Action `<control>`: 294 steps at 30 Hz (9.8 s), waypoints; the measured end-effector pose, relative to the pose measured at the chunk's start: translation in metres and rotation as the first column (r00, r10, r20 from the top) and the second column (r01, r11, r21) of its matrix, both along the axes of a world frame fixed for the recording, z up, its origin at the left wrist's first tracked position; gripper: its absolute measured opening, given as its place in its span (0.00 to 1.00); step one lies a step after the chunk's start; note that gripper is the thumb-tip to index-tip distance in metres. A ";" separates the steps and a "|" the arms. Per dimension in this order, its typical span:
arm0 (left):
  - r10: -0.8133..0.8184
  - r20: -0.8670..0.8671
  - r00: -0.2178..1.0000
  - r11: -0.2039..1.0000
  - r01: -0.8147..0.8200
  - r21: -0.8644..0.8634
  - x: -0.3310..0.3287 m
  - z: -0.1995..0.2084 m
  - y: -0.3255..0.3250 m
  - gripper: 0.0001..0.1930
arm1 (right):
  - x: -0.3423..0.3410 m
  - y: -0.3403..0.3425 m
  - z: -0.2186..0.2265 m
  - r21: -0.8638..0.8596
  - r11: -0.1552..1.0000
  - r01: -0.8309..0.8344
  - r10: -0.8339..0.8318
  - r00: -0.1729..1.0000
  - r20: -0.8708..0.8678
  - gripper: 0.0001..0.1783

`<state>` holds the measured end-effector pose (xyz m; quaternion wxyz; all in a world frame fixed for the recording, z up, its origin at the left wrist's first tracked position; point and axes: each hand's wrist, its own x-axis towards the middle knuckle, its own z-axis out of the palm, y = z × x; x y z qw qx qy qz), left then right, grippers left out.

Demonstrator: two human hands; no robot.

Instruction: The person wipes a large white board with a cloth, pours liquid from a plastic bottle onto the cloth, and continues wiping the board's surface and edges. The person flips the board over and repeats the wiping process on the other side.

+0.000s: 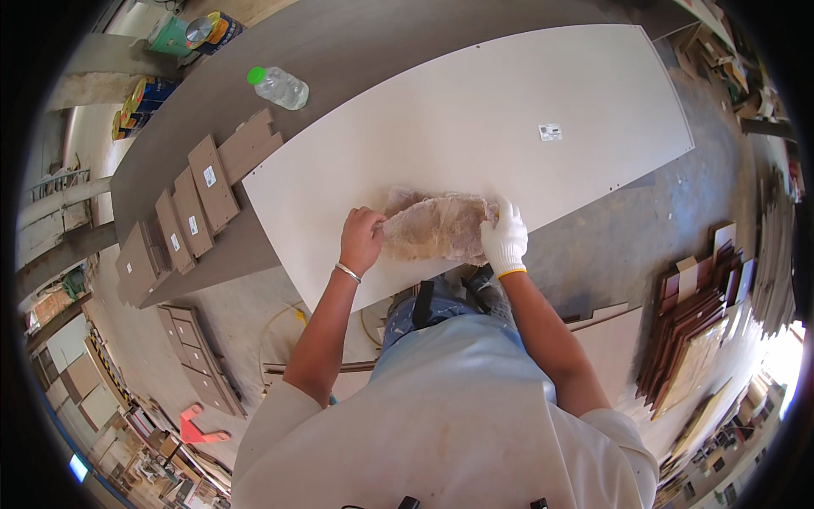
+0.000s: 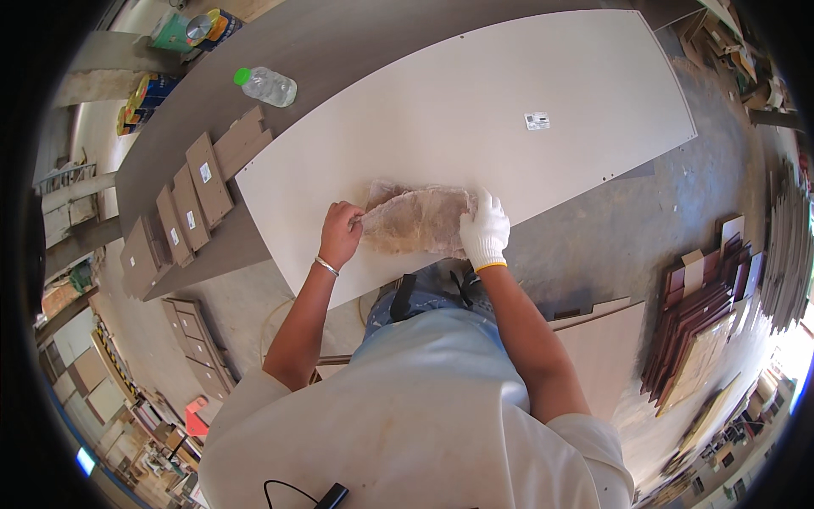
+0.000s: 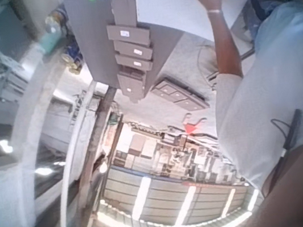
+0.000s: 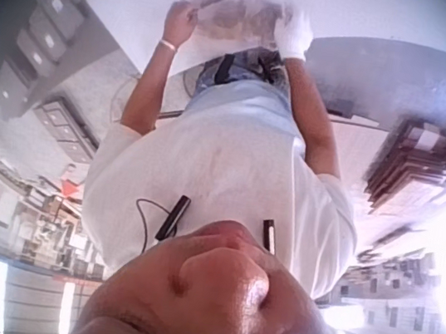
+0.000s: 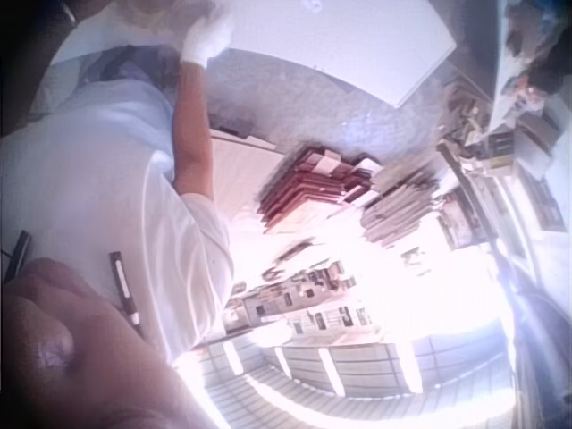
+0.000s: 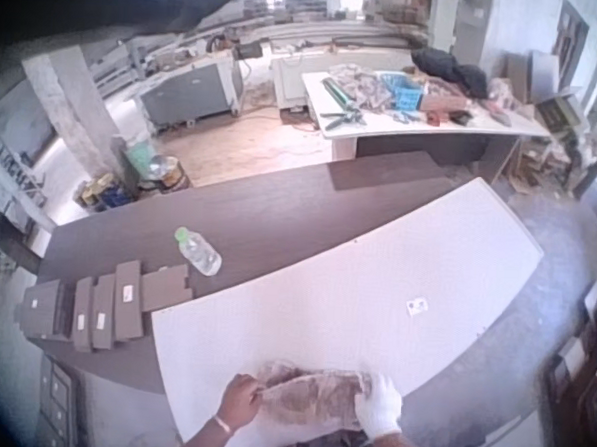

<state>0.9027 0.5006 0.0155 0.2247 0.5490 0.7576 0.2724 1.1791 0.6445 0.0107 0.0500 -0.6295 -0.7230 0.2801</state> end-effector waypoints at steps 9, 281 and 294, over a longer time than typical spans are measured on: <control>-0.216 0.091 0.972 0.976 0.216 0.008 -0.001 0.008 -0.007 0.11 | -0.022 0.028 -0.025 -0.046 0.962 -0.270 0.274 0.953 0.128 0.11; -0.109 -0.603 0.790 0.992 0.044 -0.122 0.441 -0.099 0.124 0.38 | 0.443 0.190 -0.117 -0.871 0.453 -0.191 -0.878 -0.264 -0.398 0.32; 0.076 -0.762 0.643 0.949 -0.282 -0.143 0.354 -0.098 0.023 0.35 | 0.433 0.243 -0.145 -0.866 0.457 0.201 -0.868 -0.109 -0.484 0.24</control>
